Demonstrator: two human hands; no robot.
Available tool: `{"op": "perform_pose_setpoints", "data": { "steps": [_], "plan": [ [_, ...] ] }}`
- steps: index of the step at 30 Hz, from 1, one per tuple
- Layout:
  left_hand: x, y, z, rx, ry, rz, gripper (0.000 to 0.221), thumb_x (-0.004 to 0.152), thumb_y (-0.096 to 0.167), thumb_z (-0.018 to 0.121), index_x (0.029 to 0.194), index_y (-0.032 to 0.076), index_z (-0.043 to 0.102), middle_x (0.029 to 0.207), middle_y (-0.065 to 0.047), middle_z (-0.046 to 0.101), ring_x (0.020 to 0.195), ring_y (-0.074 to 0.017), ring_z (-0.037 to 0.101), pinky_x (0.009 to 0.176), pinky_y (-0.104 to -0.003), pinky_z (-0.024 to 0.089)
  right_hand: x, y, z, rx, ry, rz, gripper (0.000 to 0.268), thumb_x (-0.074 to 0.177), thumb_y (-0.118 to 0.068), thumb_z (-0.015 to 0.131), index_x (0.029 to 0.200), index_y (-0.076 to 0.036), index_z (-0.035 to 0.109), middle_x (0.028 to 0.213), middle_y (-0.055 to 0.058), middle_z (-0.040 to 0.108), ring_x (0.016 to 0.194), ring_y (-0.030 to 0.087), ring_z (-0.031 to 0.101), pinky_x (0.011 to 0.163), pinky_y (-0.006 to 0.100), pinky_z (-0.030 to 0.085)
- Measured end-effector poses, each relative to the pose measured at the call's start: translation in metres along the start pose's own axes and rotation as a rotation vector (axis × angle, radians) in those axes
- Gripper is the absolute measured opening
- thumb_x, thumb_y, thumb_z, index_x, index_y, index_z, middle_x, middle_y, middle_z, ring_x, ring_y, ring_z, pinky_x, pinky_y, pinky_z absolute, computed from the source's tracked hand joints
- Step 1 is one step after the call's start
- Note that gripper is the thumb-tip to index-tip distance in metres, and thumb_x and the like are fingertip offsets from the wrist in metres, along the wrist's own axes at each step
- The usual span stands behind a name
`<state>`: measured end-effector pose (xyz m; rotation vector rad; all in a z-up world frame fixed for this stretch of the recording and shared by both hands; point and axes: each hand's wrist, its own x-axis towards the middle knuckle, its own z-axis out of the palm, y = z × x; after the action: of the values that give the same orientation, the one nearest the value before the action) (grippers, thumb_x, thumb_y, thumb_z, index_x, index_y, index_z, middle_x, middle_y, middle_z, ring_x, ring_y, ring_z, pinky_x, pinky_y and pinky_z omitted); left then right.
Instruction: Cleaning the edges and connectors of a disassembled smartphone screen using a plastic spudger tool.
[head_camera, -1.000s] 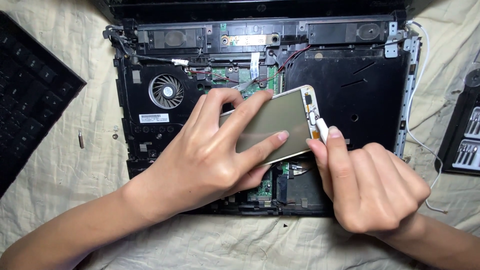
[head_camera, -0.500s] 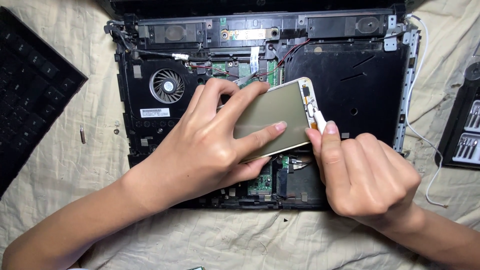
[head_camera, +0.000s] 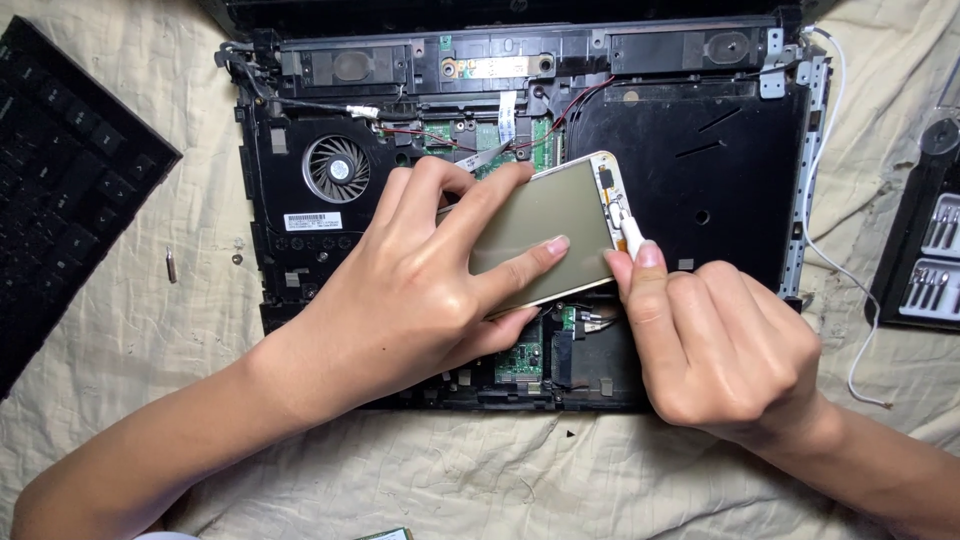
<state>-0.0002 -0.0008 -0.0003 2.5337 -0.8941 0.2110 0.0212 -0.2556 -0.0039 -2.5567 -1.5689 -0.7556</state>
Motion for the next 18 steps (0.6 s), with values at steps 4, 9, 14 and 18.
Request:
{"op": "perform_pose_setpoints", "data": {
  "steps": [4, 9, 14, 18],
  "plan": [
    [0.0, 0.0, -0.001, 0.011, 0.003, 0.005, 0.043, 0.093, 0.027, 0.089, 0.128, 0.013, 0.068, 0.136, -0.027, 0.054, 0.1, -0.0409, 0.054, 0.08, -0.052, 0.046, 0.001, 0.005, -0.001, 0.066, 0.01, 0.001, 0.015, 0.105, 0.003, 0.08, 0.097, 0.014, 0.073, 0.064, 0.006, 0.046, 0.052, 0.018, 0.039, 0.047, 0.03, 0.033],
    [0.0, 0.0, 0.0, 0.001, 0.017, 0.011, 0.043, 0.095, 0.026, 0.089, 0.129, 0.013, 0.067, 0.135, -0.028, 0.055, 0.1, -0.0414, 0.054, 0.082, -0.052, 0.047, 0.002, 0.01, -0.008, 0.384, -0.006, 0.208, 0.009, 0.104, 0.008, 0.076, 0.102, 0.014, 0.07, 0.079, 0.014, 0.066, 0.059, 0.026, 0.053, 0.057, 0.033, 0.041],
    [0.001, 0.0, 0.001, -0.01, 0.008, 0.008, 0.043, 0.094, 0.026, 0.089, 0.129, 0.013, 0.067, 0.136, -0.028, 0.054, 0.1, -0.0414, 0.053, 0.081, -0.053, 0.047, 0.013, 0.013, -0.019, 0.403, -0.059, 0.279, 0.008, 0.107, 0.01, 0.076, 0.105, 0.017, 0.073, 0.086, 0.019, 0.069, 0.062, 0.028, 0.057, 0.062, 0.036, 0.046],
    [0.001, 0.001, 0.002, 0.003, -0.005, 0.001, 0.044, 0.095, 0.028, 0.088, 0.13, 0.014, 0.065, 0.137, -0.027, 0.053, 0.1, -0.0414, 0.053, 0.083, -0.054, 0.047, 0.017, 0.008, -0.022, 0.324, -0.094, 0.301, 0.008, 0.111, 0.006, 0.075, 0.105, 0.011, 0.073, 0.084, 0.015, 0.065, 0.064, 0.027, 0.054, 0.064, 0.036, 0.046]
  ]
}}
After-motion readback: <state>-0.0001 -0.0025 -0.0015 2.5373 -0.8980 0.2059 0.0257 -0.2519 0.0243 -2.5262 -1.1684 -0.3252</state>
